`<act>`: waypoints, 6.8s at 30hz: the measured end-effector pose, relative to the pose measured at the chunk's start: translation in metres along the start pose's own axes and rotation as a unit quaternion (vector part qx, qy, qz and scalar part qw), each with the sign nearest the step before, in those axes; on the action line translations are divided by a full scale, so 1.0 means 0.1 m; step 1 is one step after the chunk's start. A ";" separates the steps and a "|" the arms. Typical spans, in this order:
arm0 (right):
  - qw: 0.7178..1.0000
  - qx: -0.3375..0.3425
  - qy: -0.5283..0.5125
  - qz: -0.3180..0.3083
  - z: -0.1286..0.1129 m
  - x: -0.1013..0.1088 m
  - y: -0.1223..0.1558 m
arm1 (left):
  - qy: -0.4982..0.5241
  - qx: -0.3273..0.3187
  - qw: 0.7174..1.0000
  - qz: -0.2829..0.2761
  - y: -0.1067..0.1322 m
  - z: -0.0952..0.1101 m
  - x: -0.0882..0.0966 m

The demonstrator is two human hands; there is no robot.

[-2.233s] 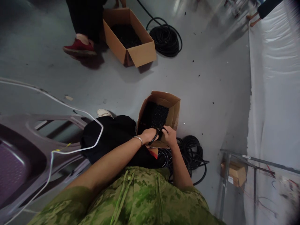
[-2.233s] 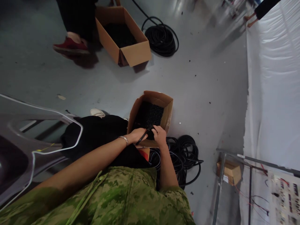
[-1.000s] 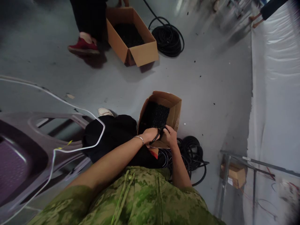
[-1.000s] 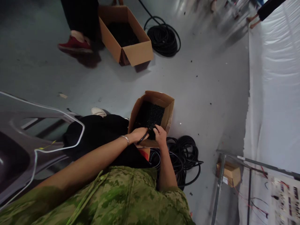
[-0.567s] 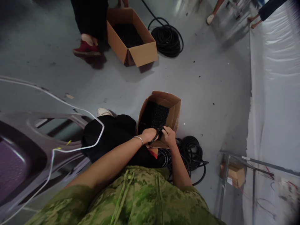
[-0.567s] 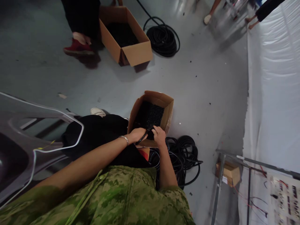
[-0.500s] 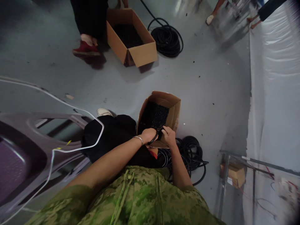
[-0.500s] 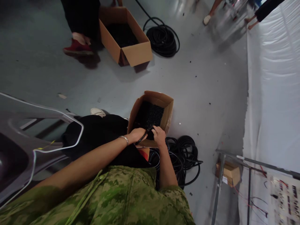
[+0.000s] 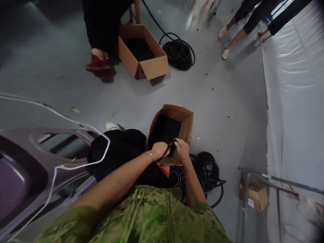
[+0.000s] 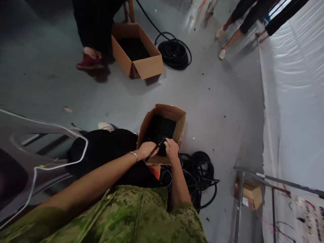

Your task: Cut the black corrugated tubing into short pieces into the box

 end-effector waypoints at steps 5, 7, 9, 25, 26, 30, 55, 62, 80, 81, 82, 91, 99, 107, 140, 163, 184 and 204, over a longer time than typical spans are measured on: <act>1.000 -0.008 0.000 0.001 0.02 -0.01 0.02 | 0.002 -0.008 1.000 0.010 0.00 0.00 -0.02; 1.000 -0.012 0.004 0.005 0.01 0.01 0.02 | 0.011 -0.007 1.000 0.009 0.00 0.00 -0.02; 1.000 -0.012 0.012 0.002 -0.03 0.02 0.02 | 0.033 0.001 0.999 -0.009 0.00 -0.01 -0.02; 0.992 0.034 0.087 -0.087 -0.31 0.00 0.06 | 0.136 0.050 0.980 -0.133 0.00 -0.09 -0.22; 0.991 0.031 0.090 -0.091 -0.30 -0.01 0.06 | 0.139 0.050 0.980 -0.135 0.01 -0.08 -0.21; 0.989 0.020 0.099 -0.110 -0.27 -0.08 0.08 | 0.154 0.063 0.972 -0.168 0.04 -0.09 -0.25; 0.985 0.039 0.120 -0.116 -0.29 -0.06 0.07 | 0.278 0.108 0.937 -0.184 -0.13 -0.18 -0.60; 0.983 0.035 0.132 -0.126 -0.33 -0.11 0.09 | 0.235 0.078 0.949 -0.195 -0.09 -0.15 -0.54; 0.988 -0.032 0.123 -0.088 -0.18 -0.07 0.14 | 0.248 0.107 0.945 -0.186 -0.03 -0.11 -0.53; 0.989 -0.034 0.119 -0.081 -0.17 -0.06 0.13 | 0.241 0.101 0.950 -0.173 -0.03 -0.11 -0.50; 0.990 -0.037 0.115 -0.075 -0.17 -0.06 0.13 | 0.234 0.099 0.954 -0.162 -0.03 -0.10 -0.46; 0.987 -0.036 0.124 -0.092 -0.19 -0.05 0.10 | 0.202 0.094 0.963 -0.152 -0.06 -0.14 -0.44; 0.987 -0.016 0.122 -0.103 -0.24 -0.08 0.11 | 0.186 0.098 0.961 -0.180 -0.06 -0.15 -0.45; 0.985 0.014 0.125 -0.119 -0.27 -0.09 0.12 | 0.160 0.082 0.966 -0.185 -0.04 -0.13 -0.42; 0.997 -0.024 0.047 -0.061 -0.12 -0.01 0.17 | 0.116 0.055 0.985 -0.112 -0.07 -0.09 -0.34; 0.995 0.016 0.071 -0.072 -0.18 -0.02 0.15 | 0.111 0.065 0.986 -0.103 -0.06 -0.07 -0.35; 0.997 -0.020 0.068 -0.043 -0.13 0.10 0.14 | 0.155 0.037 0.984 -0.079 0.02 0.03 -0.22; 0.991 -0.018 0.108 -0.075 -0.25 -0.05 0.19 | 0.145 0.055 0.987 -0.038 0.02 0.03 -0.06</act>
Point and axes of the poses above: each hand's wrist, its own y-axis away from the middle knuckle, its own x-axis out of the back of the hand, z = x × y, the point moved 8 cm from there along -y, towards the middle knuckle, and after that the axes turned 2 degrees about x, right-handed, at the moved point
